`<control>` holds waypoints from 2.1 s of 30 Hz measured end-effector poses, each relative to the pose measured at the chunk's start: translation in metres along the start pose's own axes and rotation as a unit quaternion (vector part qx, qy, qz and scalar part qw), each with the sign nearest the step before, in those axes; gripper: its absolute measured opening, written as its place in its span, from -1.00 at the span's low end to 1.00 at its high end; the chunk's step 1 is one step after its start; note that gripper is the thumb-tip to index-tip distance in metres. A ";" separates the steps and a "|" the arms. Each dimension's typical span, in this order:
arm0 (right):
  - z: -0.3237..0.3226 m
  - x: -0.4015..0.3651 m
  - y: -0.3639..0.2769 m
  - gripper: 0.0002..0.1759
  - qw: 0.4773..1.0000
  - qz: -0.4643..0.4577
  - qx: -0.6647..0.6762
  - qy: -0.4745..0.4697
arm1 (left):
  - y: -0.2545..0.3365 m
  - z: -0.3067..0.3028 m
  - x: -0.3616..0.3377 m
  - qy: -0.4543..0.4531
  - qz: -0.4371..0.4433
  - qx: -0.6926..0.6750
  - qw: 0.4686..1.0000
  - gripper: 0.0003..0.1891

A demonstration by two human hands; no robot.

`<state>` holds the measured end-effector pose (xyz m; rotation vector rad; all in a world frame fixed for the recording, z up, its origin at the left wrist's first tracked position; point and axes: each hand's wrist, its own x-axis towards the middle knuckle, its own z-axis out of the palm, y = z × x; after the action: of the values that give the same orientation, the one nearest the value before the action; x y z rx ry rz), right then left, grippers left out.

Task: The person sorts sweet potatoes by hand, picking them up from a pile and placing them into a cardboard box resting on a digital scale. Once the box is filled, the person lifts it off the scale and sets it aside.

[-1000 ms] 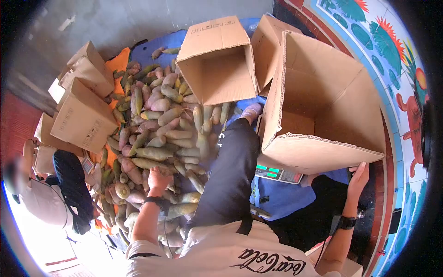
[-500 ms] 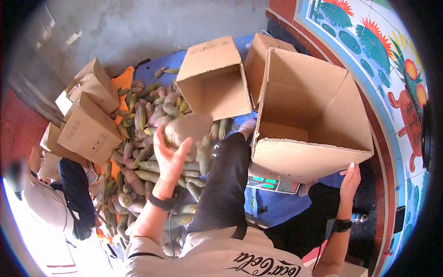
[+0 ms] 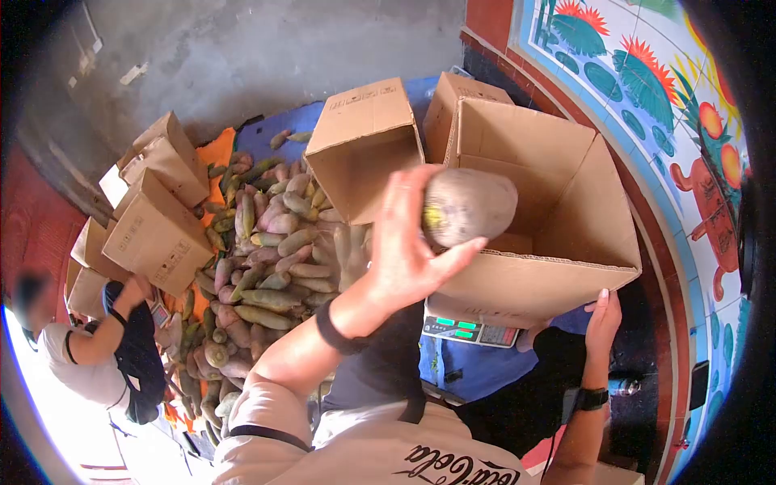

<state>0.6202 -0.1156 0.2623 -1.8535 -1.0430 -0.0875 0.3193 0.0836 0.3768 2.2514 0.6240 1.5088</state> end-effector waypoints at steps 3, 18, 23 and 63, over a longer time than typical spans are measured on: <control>-0.001 -0.001 -0.001 -0.65 1.000 0.007 -0.018 -0.016 | -0.004 0.022 -0.001 -0.053 -0.008 0.002 0.999 -0.29; -0.002 -0.001 0.005 -0.65 1.000 -0.010 -0.026 -0.014 | -0.012 0.042 0.001 -0.142 0.024 0.043 0.989 -0.89; 0.000 -0.001 0.008 -0.59 0.999 0.001 -0.032 -0.026 | -0.020 0.039 -0.007 -0.094 0.035 0.012 0.995 -0.89; -0.004 0.004 0.029 -0.56 0.998 0.012 -0.060 -0.025 | -0.260 -0.068 -0.372 -0.253 -0.571 0.214 0.751 -0.56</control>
<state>0.6441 -0.1214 0.2455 -1.9856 -1.0702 -0.0925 0.0905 0.1027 -0.0209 1.6920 1.8081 0.1299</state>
